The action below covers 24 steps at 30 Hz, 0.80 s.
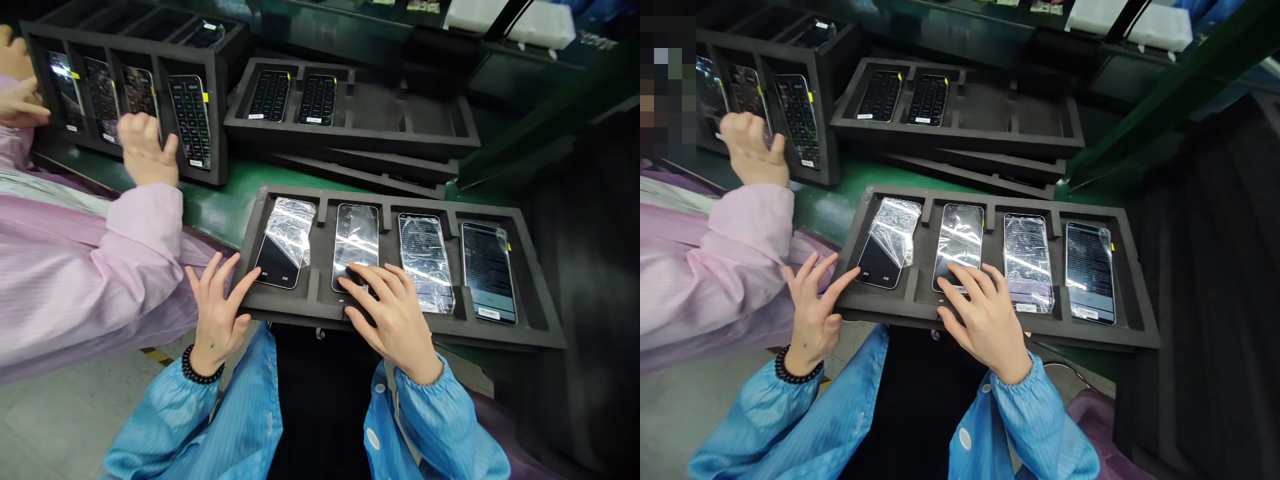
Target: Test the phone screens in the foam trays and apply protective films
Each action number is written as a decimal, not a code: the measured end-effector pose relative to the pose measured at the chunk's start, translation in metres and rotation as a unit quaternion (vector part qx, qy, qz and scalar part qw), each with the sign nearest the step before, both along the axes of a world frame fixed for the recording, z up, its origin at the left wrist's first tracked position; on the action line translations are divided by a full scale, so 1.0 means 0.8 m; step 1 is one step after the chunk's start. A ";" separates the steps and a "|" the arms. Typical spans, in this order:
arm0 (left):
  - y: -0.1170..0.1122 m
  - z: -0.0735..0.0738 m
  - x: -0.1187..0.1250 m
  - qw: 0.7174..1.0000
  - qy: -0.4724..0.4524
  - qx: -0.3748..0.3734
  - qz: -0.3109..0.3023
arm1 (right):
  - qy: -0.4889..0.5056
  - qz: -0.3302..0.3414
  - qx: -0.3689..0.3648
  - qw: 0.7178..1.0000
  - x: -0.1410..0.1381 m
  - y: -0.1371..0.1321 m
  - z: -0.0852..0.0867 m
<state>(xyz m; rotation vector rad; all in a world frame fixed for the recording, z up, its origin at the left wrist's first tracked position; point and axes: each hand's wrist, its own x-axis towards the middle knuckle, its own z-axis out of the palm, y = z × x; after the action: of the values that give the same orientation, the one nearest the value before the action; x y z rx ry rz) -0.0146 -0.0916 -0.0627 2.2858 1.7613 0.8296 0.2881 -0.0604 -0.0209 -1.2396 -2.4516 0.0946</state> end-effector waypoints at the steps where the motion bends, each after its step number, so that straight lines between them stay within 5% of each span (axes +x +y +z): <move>1: 0.000 -0.001 0.000 1.000 -0.009 0.011 0.005 | 0.001 -0.001 0.002 1.000 0.000 0.000 0.000; 24: -0.001 -0.009 -0.002 0.999 -0.006 0.050 0.015 | 0.021 -0.003 0.013 1.000 0.001 -0.001 -0.004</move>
<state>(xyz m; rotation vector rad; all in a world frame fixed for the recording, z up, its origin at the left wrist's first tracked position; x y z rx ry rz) -0.0164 -0.0924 -0.0703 2.3162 1.7914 0.9569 0.2885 -0.0612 -0.0241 -1.2214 -2.4056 0.0858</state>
